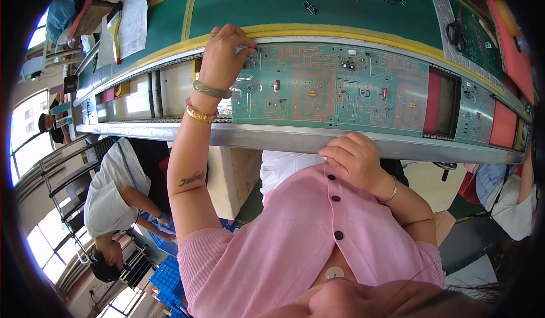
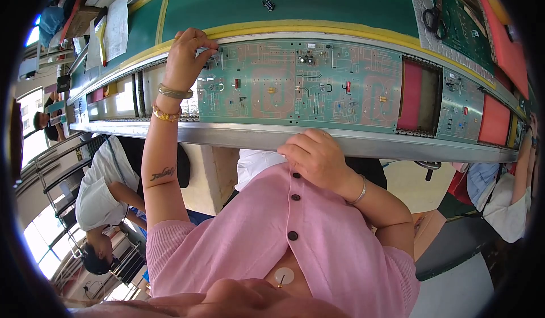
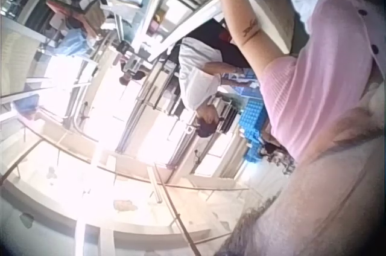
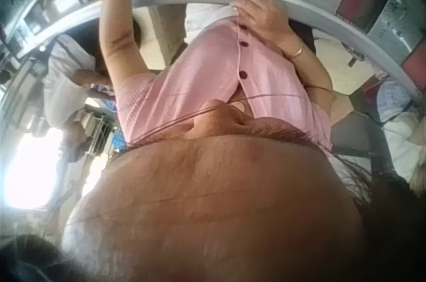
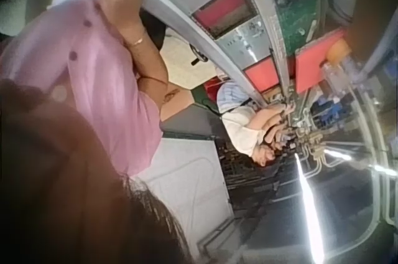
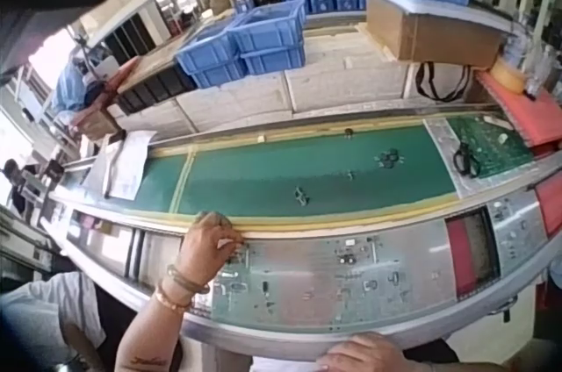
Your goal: The person assembles electronic components onto printed circuit boards by hand, taking components from bins and placing them onto PCBs on a conveyor belt.
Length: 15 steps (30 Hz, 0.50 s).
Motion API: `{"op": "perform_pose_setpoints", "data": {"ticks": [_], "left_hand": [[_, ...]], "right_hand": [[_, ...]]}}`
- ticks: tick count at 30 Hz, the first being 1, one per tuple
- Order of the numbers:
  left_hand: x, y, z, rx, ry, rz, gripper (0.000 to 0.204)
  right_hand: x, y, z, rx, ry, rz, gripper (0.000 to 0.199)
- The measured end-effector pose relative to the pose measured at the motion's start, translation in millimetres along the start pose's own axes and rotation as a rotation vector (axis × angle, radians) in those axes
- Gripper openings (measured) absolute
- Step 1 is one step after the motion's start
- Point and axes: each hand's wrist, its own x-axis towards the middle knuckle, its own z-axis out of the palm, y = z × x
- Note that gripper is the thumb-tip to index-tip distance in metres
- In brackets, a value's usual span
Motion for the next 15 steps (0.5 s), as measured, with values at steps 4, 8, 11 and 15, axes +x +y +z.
{"op": "perform_pose_setpoints", "data": {"ticks": [4, 8, 11, 15], "left_hand": [[5.0, 4.8, -3.1, 0.106, -0.032, 0.136, 0.019], [8.4, 6.5, -8.9, 0.11, -0.061, 0.149, 0.019], [5.6, 4.2, -22.8, 0.001, -0.022, 0.125, 0.016], [-12.5, 7.5, -28.5, 0.135, 0.071, 0.12, 0.029]], "right_hand": [[0.9, -0.2, 0.4, -0.003, 0.002, -0.003, 0.017], [0.6, -0.5, 0.7, 0.003, 0.008, -0.002, 0.017], [2.4, -0.9, 0.6, 0.01, 0.007, -0.004, 0.017], [-0.2, -0.4, 1.7, -0.024, -0.026, 0.011, 0.026]]}}
